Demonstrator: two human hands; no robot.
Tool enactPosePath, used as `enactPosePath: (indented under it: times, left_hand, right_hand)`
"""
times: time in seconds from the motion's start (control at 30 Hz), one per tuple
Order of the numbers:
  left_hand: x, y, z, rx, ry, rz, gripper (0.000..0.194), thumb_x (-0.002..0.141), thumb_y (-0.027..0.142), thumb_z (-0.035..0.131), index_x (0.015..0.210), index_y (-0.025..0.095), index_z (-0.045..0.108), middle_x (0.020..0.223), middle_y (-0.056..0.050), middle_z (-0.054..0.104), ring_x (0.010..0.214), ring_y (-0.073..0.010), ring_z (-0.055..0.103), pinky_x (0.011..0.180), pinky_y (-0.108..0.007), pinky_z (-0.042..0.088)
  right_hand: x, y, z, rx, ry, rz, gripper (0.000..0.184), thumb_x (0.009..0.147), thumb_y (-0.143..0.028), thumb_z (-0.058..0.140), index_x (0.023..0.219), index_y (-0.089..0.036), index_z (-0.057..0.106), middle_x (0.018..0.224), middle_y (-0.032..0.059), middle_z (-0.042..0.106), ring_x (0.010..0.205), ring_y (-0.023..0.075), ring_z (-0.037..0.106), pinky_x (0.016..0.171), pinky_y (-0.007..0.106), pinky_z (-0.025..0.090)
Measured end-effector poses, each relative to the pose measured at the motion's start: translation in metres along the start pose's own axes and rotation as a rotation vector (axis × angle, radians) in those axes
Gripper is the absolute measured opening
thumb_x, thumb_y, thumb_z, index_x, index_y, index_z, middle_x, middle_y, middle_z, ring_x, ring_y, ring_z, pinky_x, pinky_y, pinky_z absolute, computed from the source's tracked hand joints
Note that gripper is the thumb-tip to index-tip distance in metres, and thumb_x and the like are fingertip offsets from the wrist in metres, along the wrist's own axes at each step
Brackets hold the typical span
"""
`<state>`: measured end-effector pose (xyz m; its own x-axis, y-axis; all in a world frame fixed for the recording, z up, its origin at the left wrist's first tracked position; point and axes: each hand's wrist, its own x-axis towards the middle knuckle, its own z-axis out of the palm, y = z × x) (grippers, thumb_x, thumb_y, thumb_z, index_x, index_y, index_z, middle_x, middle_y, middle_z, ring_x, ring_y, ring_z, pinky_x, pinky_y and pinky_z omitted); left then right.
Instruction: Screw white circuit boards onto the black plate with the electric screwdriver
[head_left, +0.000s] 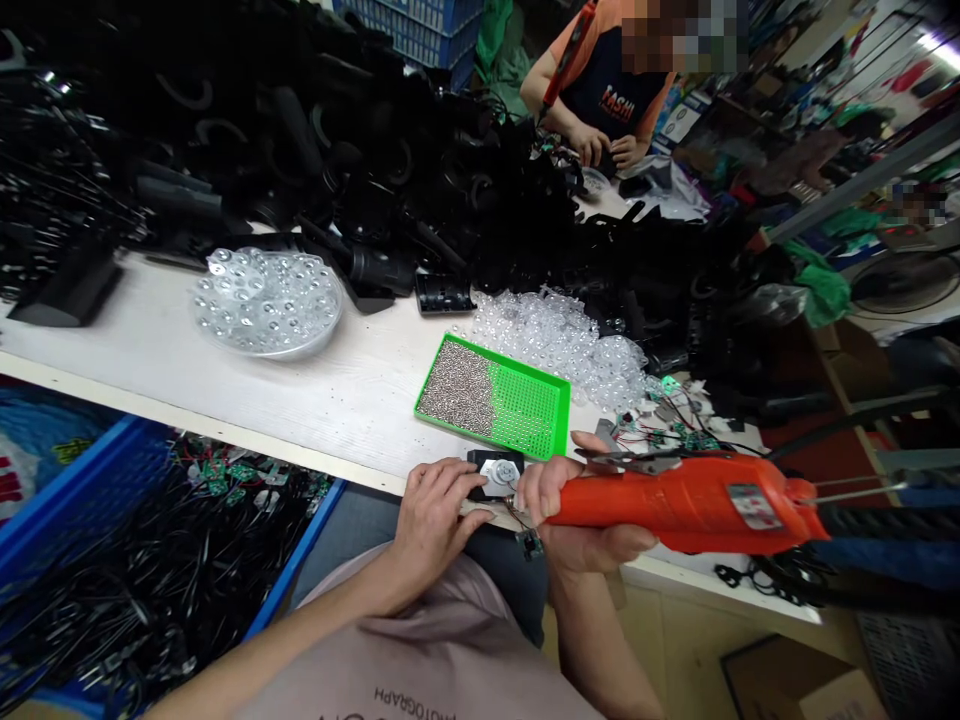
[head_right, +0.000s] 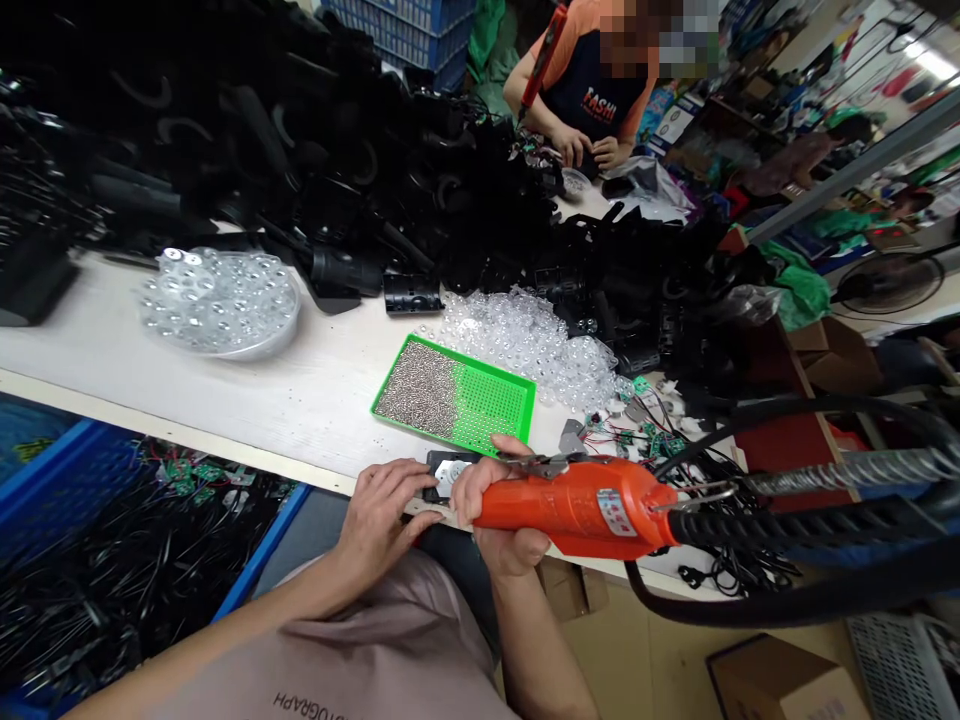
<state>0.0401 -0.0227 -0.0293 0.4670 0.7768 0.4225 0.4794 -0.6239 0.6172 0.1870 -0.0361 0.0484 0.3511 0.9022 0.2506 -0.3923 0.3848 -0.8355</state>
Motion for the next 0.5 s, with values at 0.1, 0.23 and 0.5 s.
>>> enactPosePath:
  times: [0.1,0.23,0.5]
  left_hand:
    - [-0.002,-0.008,0.004,0.066,0.006,0.122,0.011,0.091,0.029,0.059,0.097,0.022,0.067,0.104,-0.004,0.071,0.103,-0.0206,0.06,0.084,-0.035,0.039]
    - [-0.008,-0.02,0.015,0.183,0.017,0.28,0.013,0.093,0.025,0.057,0.1,0.026,0.067,0.105,0.0,0.072,0.102,-0.0198,0.06,0.085,-0.035,0.039]
    - [-0.009,-0.031,0.022,0.191,0.056,0.357,0.021,0.096,0.018,0.049,0.101,0.025,0.069,0.105,0.001,0.073,0.1,-0.0188,0.058,0.081,-0.033,0.038]
  right_hand:
    - [0.007,0.008,-0.003,-0.021,0.006,-0.032,0.062,0.069,-0.074,0.061,0.11,-0.027,0.061,0.05,-0.0068,0.049,0.036,0.0119,0.041,0.042,0.028,0.04]
    - [0.016,0.024,-0.005,-0.056,-0.016,-0.002,0.063,0.066,-0.076,0.062,0.105,-0.026,0.061,0.05,-0.0074,0.046,0.036,0.011,0.038,0.038,0.025,0.036]
    - [0.017,0.039,-0.008,-0.102,-0.06,0.028,0.054,0.068,-0.075,0.061,0.086,-0.024,0.061,0.051,-0.006,0.046,0.039,0.0107,0.039,0.04,0.025,0.036]
